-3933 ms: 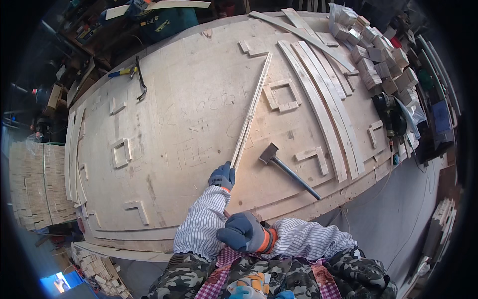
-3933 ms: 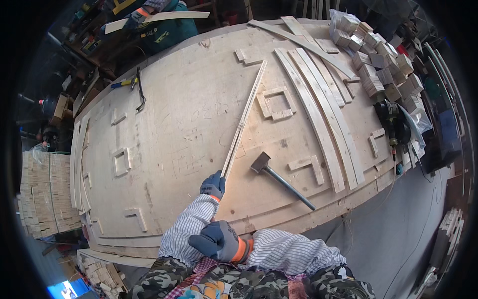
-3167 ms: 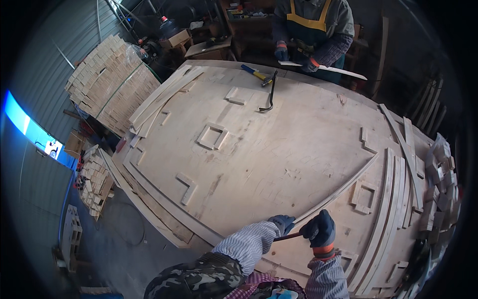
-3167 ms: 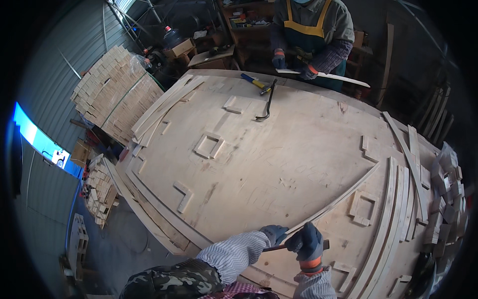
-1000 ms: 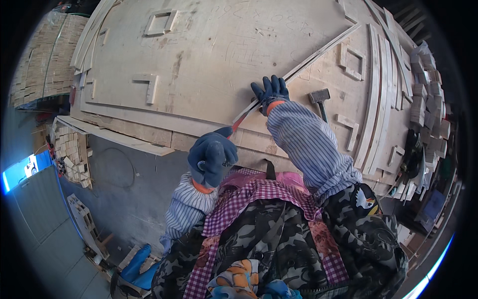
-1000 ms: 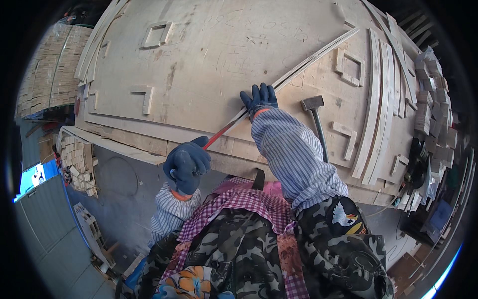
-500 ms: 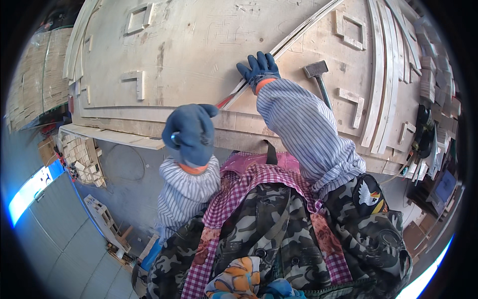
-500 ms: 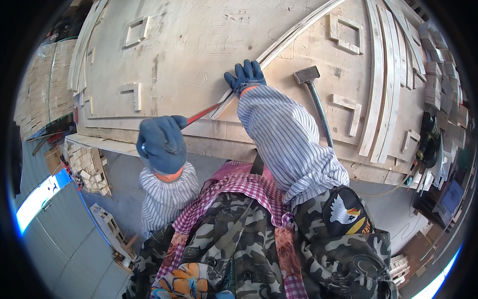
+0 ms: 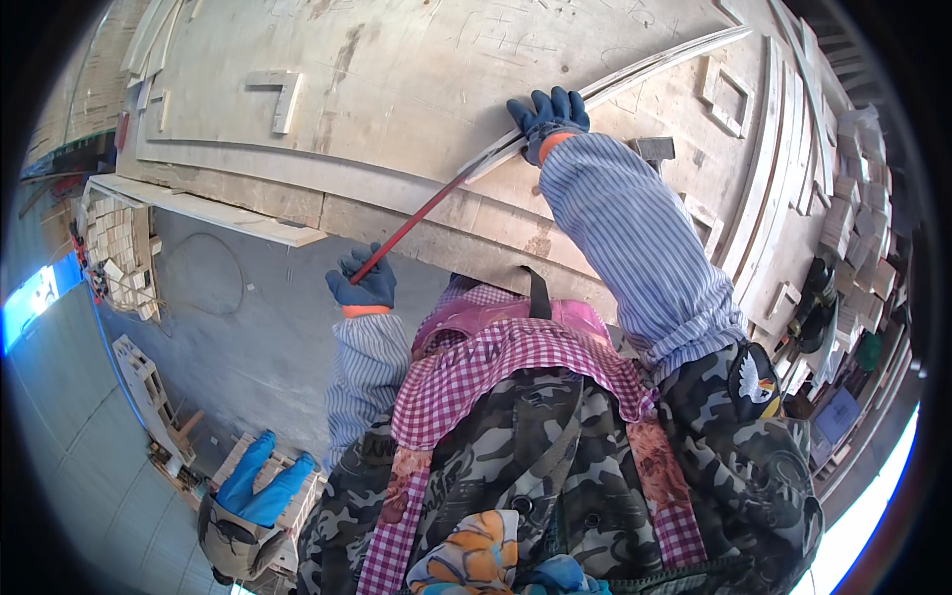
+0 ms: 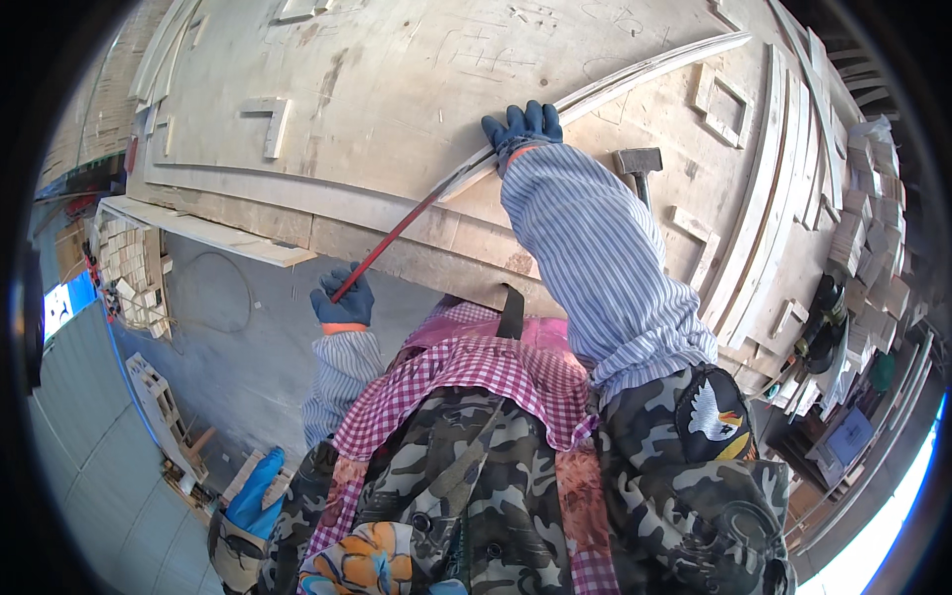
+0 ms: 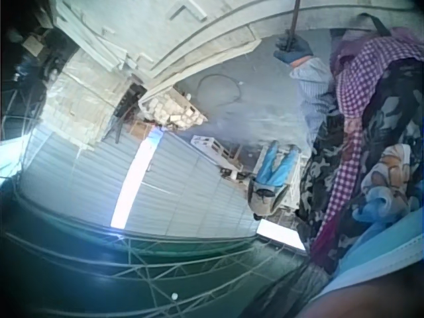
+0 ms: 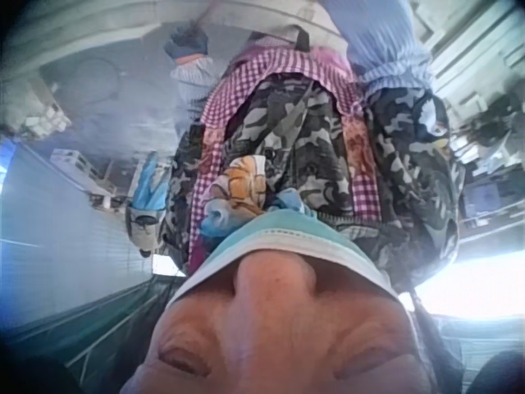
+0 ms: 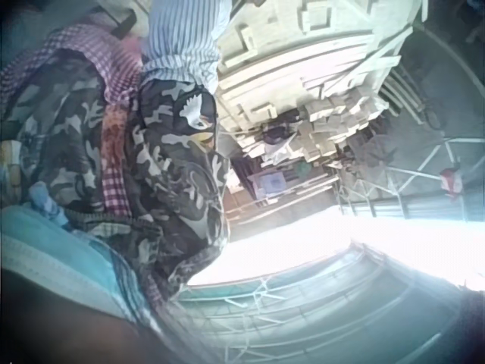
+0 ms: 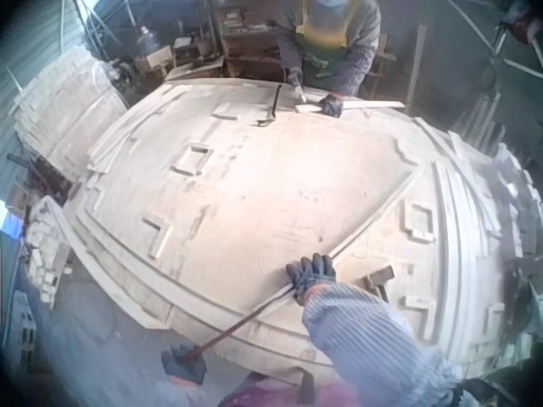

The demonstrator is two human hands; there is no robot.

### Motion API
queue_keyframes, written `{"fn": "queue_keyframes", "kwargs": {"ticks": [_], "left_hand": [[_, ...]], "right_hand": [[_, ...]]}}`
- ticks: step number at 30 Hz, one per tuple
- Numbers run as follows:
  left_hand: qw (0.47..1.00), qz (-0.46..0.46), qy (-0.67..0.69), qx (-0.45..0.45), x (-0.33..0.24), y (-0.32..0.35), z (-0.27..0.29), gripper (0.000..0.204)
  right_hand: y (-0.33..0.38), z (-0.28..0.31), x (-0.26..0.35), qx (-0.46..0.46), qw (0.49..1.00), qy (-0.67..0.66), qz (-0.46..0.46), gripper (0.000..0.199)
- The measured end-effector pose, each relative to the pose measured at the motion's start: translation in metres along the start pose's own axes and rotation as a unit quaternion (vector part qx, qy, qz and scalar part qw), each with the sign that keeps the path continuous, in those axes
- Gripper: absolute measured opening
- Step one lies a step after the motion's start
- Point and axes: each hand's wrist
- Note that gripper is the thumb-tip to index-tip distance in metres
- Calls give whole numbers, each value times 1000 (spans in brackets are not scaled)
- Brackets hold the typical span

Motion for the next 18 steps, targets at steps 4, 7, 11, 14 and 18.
{"fn": "queue_keyframes", "kwargs": {"ticks": [4,7,11,14,18], "left_hand": [[978,72,41,190,-17,13,-40,29],[975,15,-33,219,-28,42,-92,28],[883,-115,-268,367,-3,109,-147,23],[650,-238,-387,609,7,131,-182,15],[581,-252,-456,625,0,139,-176,21]], "right_hand": [[-5,12,4,56,998,13,-2,70],[-5,8,4,55,998,21,-4,67],[-3,-10,-1,-4,1000,28,4,60],[0,-21,-1,-62,998,-4,2,59],[1,-25,0,-88,996,-6,4,59]]}}
Point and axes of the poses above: each hand's wrist, its own y-axis away from the middle knuckle, its own z-axis out of the back of the hand, x = y × z, and after that the axes turned 3 degrees about -z, right-handed
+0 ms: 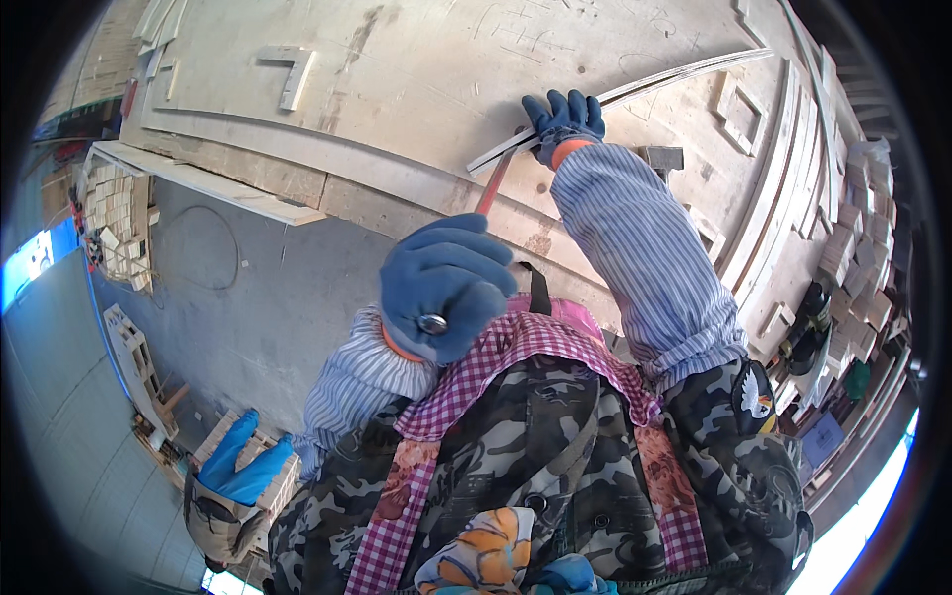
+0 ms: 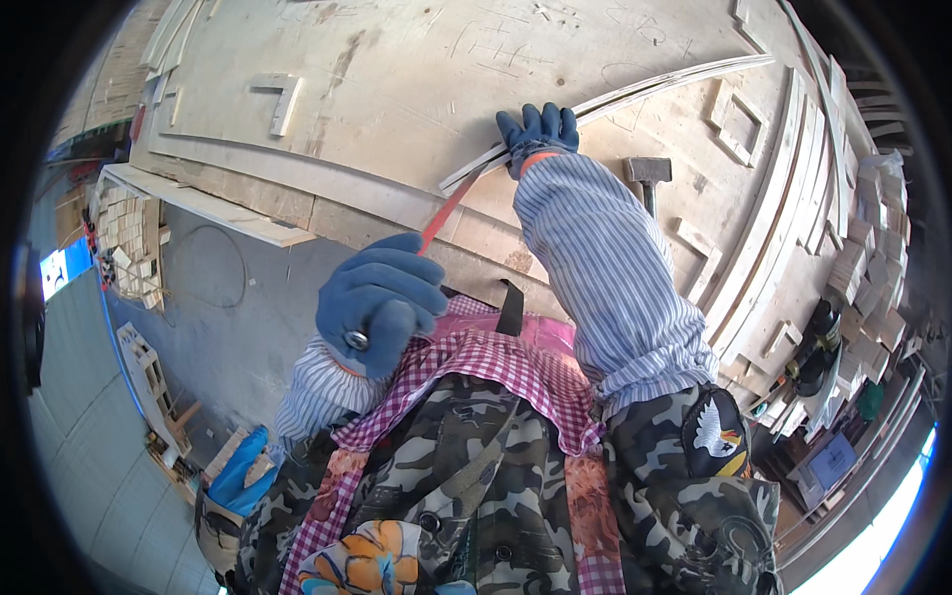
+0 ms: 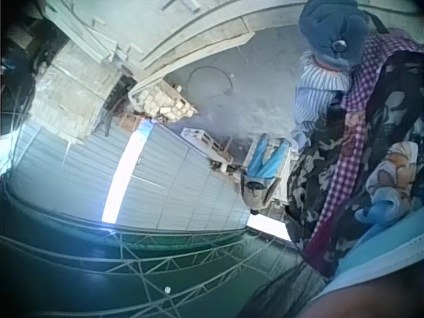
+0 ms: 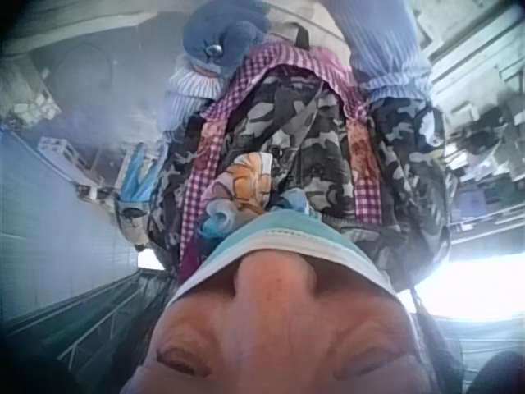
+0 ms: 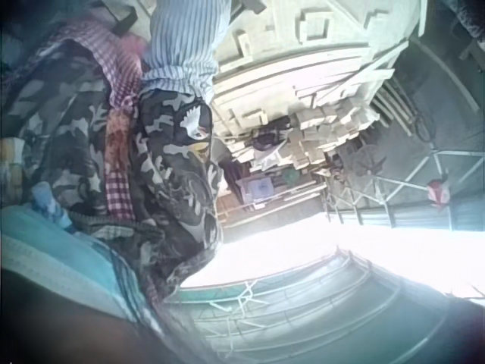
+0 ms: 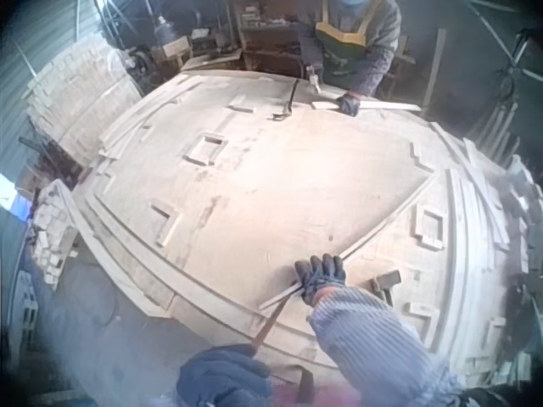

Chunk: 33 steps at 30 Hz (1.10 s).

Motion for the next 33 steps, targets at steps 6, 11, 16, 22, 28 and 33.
{"fn": "queue_keyframes", "kwargs": {"ticks": [6,11,16,22,28,33], "left_hand": [[673,218,400,-582,79,106,46,31],[361,339,315,-810,143,194,23,23],[501,278,316,-756,121,192,37,31],[729,42,468,-499,72,139,78,43],[819,-40,479,-313,39,76,83,48],[867,-38,419,-268,33,32,71,45]], "right_hand": [[-7,11,-1,75,997,22,11,68],[-5,19,5,103,993,48,-10,76],[-7,25,7,104,992,66,-10,76],[-10,26,8,120,990,70,-10,77],[-4,16,6,81,994,69,-10,76],[-4,9,4,59,997,57,-11,75]]}}
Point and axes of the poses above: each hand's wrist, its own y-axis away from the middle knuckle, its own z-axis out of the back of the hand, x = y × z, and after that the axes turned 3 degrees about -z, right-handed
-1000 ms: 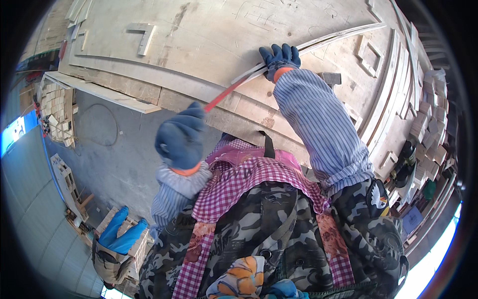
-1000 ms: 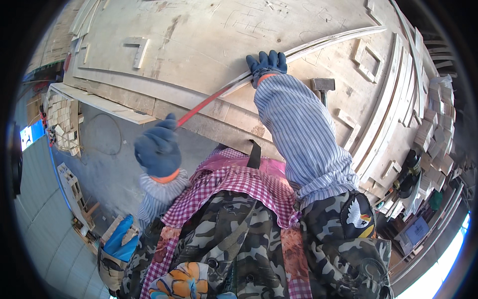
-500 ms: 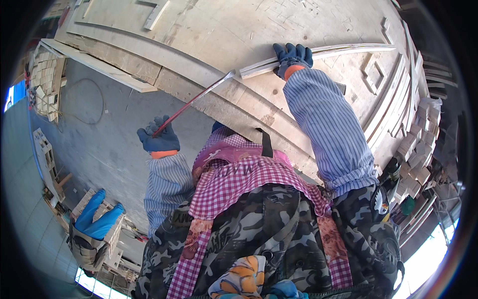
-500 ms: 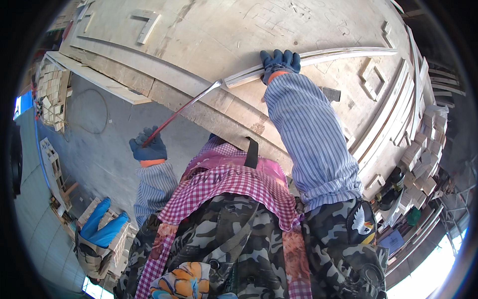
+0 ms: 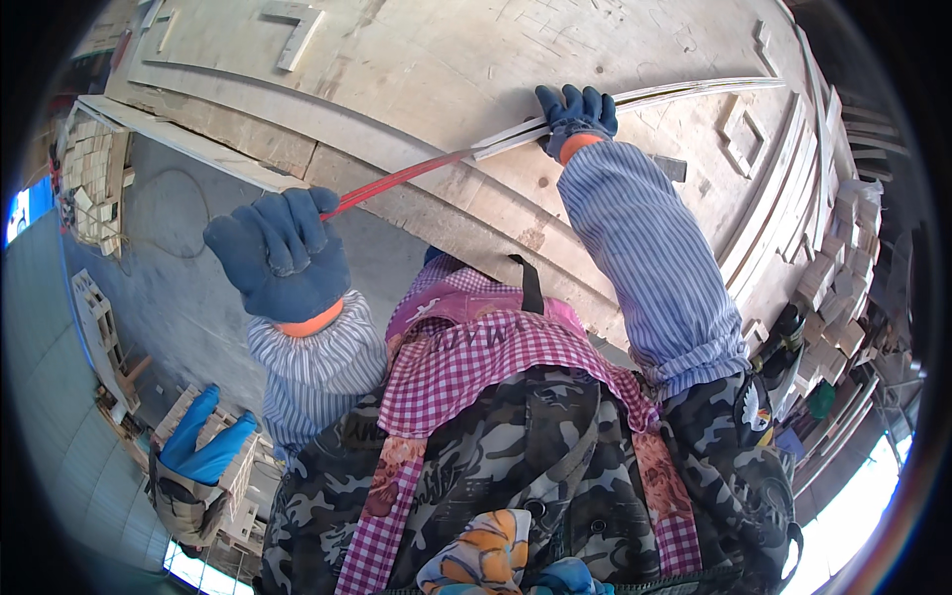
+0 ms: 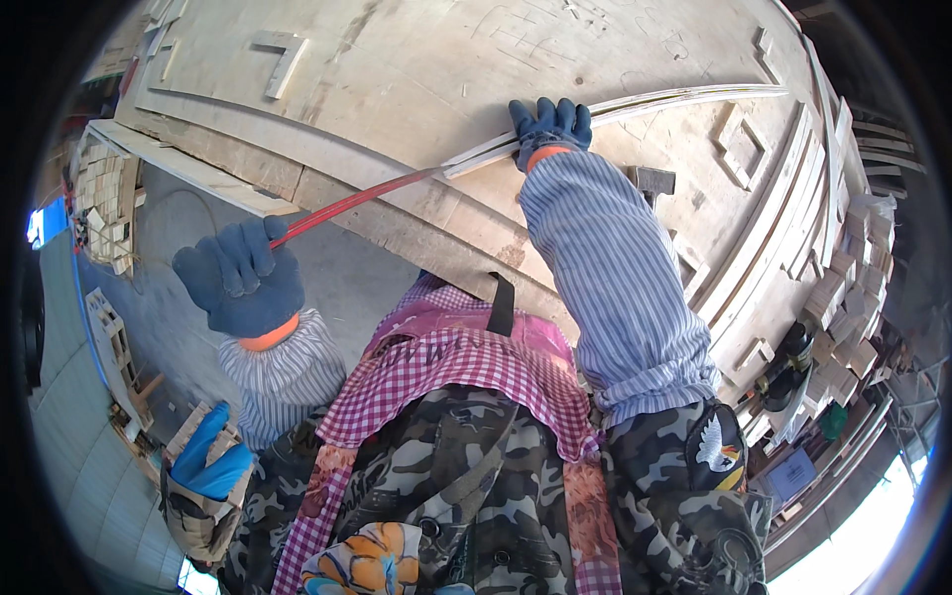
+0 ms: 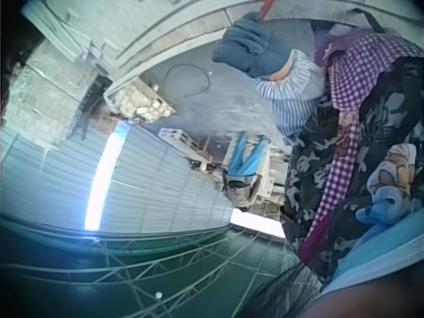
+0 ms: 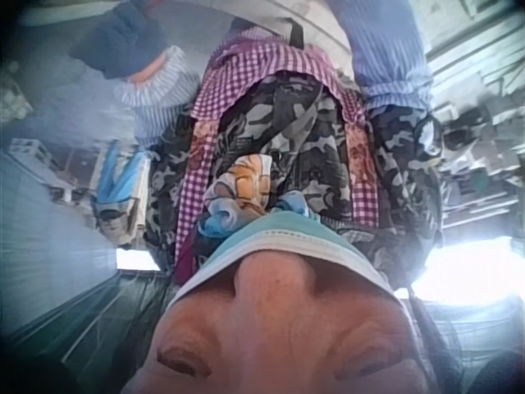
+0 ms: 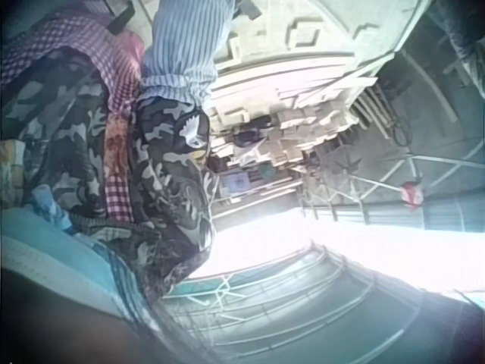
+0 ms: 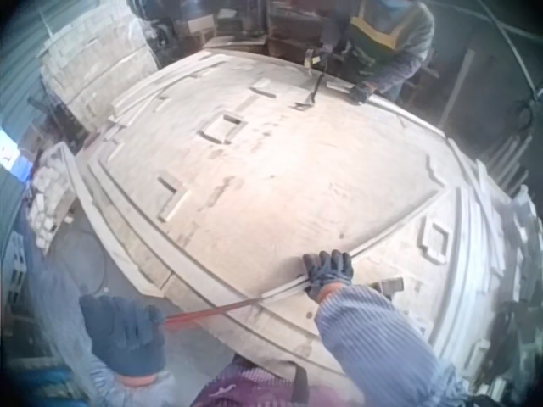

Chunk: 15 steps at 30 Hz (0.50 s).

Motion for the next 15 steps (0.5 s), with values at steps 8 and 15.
{"fn": "queue_keyframes", "kwargs": {"ticks": [8,15], "left_hand": [[995,8,-100,-1,12,-19,-15,43],[990,22,-125,-54,15,-21,-16,45]], "right_hand": [[0,0,0,15,1000,-5,-6,75],[4,3,0,-33,999,-13,0,52]]}}
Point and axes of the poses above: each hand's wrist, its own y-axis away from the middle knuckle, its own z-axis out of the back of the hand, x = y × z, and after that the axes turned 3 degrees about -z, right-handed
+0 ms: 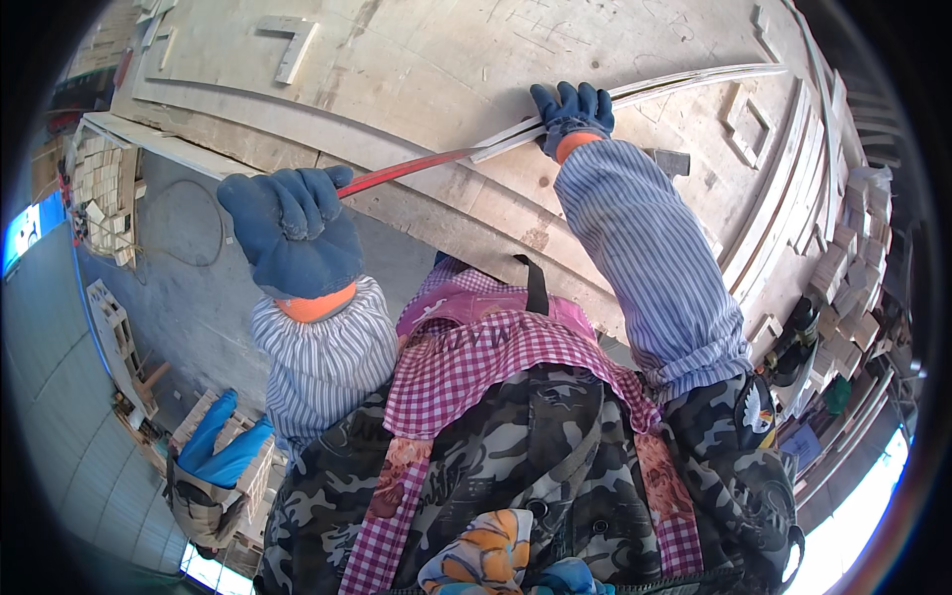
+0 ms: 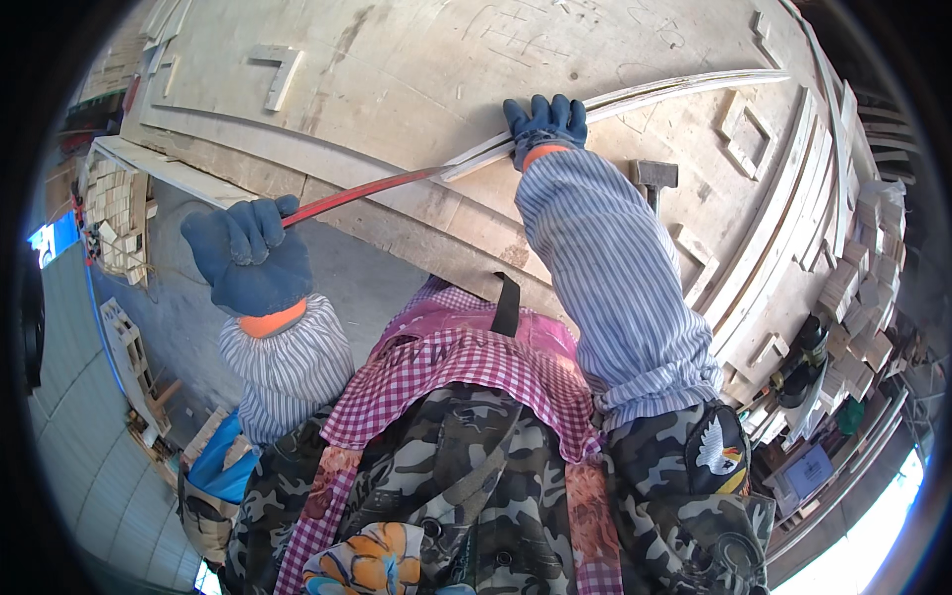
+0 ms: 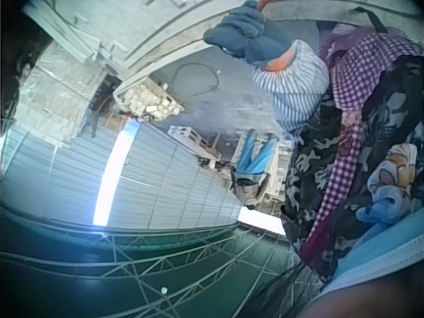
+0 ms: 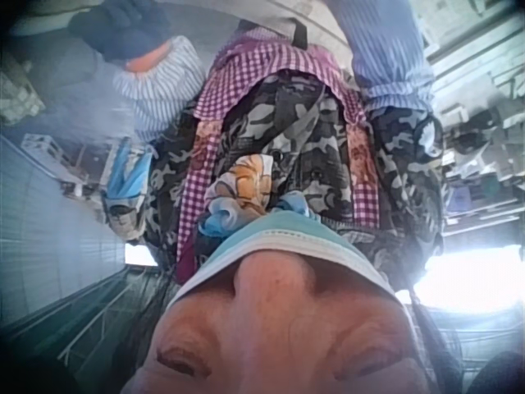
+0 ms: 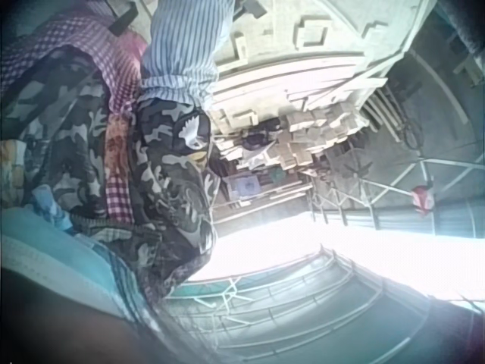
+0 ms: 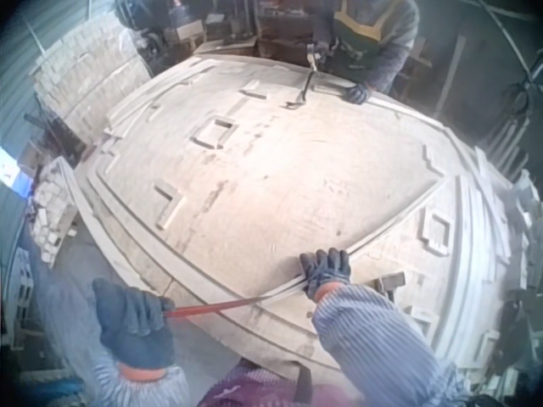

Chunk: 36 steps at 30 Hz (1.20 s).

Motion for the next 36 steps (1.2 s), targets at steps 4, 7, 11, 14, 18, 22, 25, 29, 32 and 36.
{"fn": "queue_keyframes", "kwargs": {"ticks": [4,7,11,14,18,22,25,29,32,36], "left_hand": [[999,15,-20,-36,-2,-2,-7,45],[995,26,-64,-69,-3,-7,-22,44],[986,56,-158,-21,3,-17,-53,43],[979,81,-187,11,17,-33,-79,38],[943,27,-322,84,42,-54,-107,27],[956,72,-271,89,50,-58,-118,24],[951,79,-277,110,49,-58,-116,23],[955,113,-258,89,55,-54,-118,25],[954,140,-255,73,62,-52,-117,28],[961,166,-218,37,61,-54,-111,33]], "right_hand": [[1,-1,0,0,1000,-5,-1,52],[-1,-4,0,3,1000,3,-2,59],[-5,-4,0,31,999,18,-3,72],[-5,-1,1,45,999,19,-5,72],[-3,6,0,57,998,-26,-2,67],[4,2,-23,-33,978,-198,52,71],[32,-19,-68,-228,921,-309,58,72],[104,-72,-122,-259,890,-269,-262,74],[151,-109,-133,-64,870,-258,-415,76],[151,-132,-134,69,843,-290,-448,42]]}}
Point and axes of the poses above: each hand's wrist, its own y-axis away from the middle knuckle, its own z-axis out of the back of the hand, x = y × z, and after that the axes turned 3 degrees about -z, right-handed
